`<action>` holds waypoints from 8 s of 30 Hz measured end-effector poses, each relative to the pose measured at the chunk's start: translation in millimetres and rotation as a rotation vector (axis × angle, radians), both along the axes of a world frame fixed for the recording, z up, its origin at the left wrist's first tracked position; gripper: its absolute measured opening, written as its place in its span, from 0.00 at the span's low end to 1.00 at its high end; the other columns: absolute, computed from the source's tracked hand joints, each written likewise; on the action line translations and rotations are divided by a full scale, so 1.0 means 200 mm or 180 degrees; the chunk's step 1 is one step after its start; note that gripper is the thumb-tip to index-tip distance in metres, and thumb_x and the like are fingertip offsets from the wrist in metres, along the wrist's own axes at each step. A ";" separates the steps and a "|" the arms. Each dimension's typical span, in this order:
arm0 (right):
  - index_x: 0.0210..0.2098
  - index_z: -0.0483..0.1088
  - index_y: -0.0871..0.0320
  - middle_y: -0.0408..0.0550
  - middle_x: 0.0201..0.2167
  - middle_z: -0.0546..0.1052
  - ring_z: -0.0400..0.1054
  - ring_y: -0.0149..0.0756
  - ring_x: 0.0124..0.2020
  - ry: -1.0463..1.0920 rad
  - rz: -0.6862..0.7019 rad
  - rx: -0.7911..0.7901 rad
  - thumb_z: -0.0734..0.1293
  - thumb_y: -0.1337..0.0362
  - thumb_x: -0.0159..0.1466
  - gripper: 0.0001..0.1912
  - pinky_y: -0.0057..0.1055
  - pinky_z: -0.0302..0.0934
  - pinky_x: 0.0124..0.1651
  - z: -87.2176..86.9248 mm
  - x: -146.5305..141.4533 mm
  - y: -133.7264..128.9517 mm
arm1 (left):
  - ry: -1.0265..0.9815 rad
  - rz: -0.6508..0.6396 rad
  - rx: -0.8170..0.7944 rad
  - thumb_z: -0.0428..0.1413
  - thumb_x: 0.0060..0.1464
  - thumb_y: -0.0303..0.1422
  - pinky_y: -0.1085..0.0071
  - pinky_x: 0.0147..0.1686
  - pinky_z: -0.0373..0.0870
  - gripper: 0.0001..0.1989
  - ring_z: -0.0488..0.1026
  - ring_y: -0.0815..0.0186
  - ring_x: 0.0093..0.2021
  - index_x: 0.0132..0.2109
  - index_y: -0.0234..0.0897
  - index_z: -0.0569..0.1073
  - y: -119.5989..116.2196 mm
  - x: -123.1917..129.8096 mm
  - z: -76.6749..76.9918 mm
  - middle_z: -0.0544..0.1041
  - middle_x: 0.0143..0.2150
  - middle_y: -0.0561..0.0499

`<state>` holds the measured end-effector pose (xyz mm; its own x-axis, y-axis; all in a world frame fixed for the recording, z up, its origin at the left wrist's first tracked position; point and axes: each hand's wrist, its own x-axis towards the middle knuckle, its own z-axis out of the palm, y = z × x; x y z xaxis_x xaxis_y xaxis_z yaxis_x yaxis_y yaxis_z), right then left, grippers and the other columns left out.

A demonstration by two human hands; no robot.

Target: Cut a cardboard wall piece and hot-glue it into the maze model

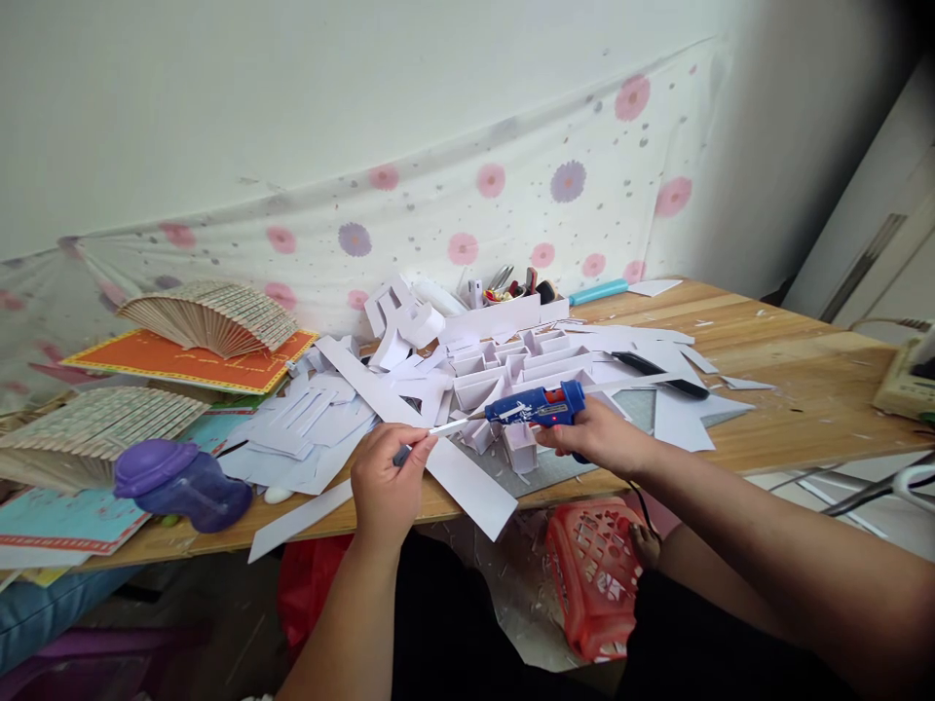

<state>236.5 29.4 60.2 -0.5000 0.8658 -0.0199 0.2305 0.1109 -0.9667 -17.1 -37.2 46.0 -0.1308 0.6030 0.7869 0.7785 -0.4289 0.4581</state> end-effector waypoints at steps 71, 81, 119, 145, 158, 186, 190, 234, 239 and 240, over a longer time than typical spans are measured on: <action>0.23 0.60 0.56 0.42 0.22 0.63 0.58 0.32 0.24 -0.0077 -0.0175 0.1872 0.64 0.61 0.56 0.09 0.31 0.54 0.29 -0.03 0.01 -0.03 | -0.5888 -0.1469 -0.1954 0.64 0.46 0.30 0.73 0.29 0.66 0.11 0.68 0.73 0.25 0.28 0.35 0.68 -0.01 0.23 -0.05 0.66 0.20 0.59; 0.24 0.59 0.55 0.43 0.22 0.65 0.59 0.33 0.26 -0.0456 -0.0078 0.2270 0.62 0.63 0.57 0.08 0.31 0.54 0.30 -0.02 0.00 -0.05 | -0.5948 -0.1402 -0.1910 0.61 0.51 0.30 0.72 0.30 0.66 0.08 0.69 0.73 0.25 0.29 0.33 0.69 -0.01 0.24 -0.04 0.66 0.20 0.58; 0.24 0.61 0.53 0.43 0.20 0.65 0.60 0.36 0.24 -0.0153 -0.0995 0.2088 0.64 0.60 0.55 0.08 0.34 0.56 0.28 -0.04 0.04 0.01 | -0.2032 -0.0464 -0.1392 0.60 0.46 0.34 0.69 0.36 0.59 0.06 0.64 0.67 0.31 0.28 0.38 0.71 0.14 -0.13 0.00 0.69 0.26 0.55; 0.24 0.62 0.53 0.42 0.19 0.64 0.60 0.36 0.22 0.0016 -0.0921 0.1945 0.66 0.61 0.57 0.09 0.36 0.60 0.26 -0.04 0.08 0.03 | 0.2257 -0.0835 -0.1104 0.49 0.53 0.22 0.57 0.49 0.47 0.13 0.62 0.58 0.41 0.30 0.44 0.74 0.40 -0.12 0.13 0.71 0.34 0.49; 0.26 0.65 0.53 0.44 0.22 0.68 0.64 0.39 0.25 0.0029 -0.0892 0.2053 0.66 0.60 0.57 0.06 0.39 0.63 0.30 -0.06 0.07 0.05 | 0.0928 -0.1688 -0.1554 0.56 0.45 0.23 0.58 0.58 0.40 0.10 0.63 0.58 0.41 0.26 0.45 0.76 0.41 -0.07 0.09 0.69 0.32 0.51; 0.25 0.63 0.53 0.44 0.21 0.65 0.62 0.39 0.25 -0.0149 -0.0862 0.1953 0.66 0.57 0.56 0.10 0.38 0.59 0.29 -0.06 0.08 0.04 | 0.1246 -0.1530 -0.1142 0.52 0.49 0.22 0.58 0.54 0.44 0.15 0.66 0.58 0.42 0.29 0.47 0.78 0.42 -0.09 -0.06 0.73 0.32 0.50; 0.26 0.64 0.53 0.44 0.20 0.64 0.60 0.38 0.25 -0.0119 -0.0809 0.1961 0.65 0.56 0.57 0.09 0.37 0.59 0.28 -0.06 0.08 0.04 | 0.1388 -0.1452 -0.0980 0.51 0.52 0.23 0.57 0.54 0.45 0.15 0.67 0.58 0.42 0.30 0.47 0.78 0.41 -0.10 -0.07 0.73 0.32 0.50; 0.21 0.58 0.53 0.41 0.18 0.61 0.55 0.33 0.22 0.0195 -0.0674 0.1680 0.66 0.58 0.54 0.13 0.33 0.53 0.24 -0.06 0.06 0.04 | 0.2843 -0.0952 -0.0199 0.45 0.61 0.21 0.55 0.53 0.47 0.15 0.67 0.64 0.49 0.35 0.40 0.73 0.44 -0.07 -0.15 0.76 0.38 0.52; 0.22 0.60 0.53 0.41 0.19 0.63 0.56 0.33 0.22 0.0237 -0.0704 0.1680 0.67 0.59 0.54 0.11 0.33 0.54 0.25 -0.06 0.06 0.03 | 0.2797 -0.1008 -0.0464 0.44 0.62 0.23 0.55 0.54 0.46 0.16 0.67 0.63 0.49 0.35 0.41 0.74 0.44 -0.06 -0.13 0.76 0.38 0.52; 0.23 0.61 0.54 0.41 0.19 0.63 0.57 0.33 0.23 0.0235 -0.0714 0.1679 0.67 0.59 0.53 0.10 0.33 0.55 0.26 -0.06 0.06 0.03 | 0.2793 -0.1005 -0.0486 0.44 0.62 0.23 0.55 0.54 0.46 0.17 0.66 0.63 0.49 0.35 0.41 0.75 0.44 -0.06 -0.13 0.76 0.38 0.52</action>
<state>247.7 36.0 48.3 -0.2866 0.8342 0.4711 0.2381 0.5384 -0.8084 -29.8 50.4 19.9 0.6576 0.6141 0.4365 0.7300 -0.6626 -0.1675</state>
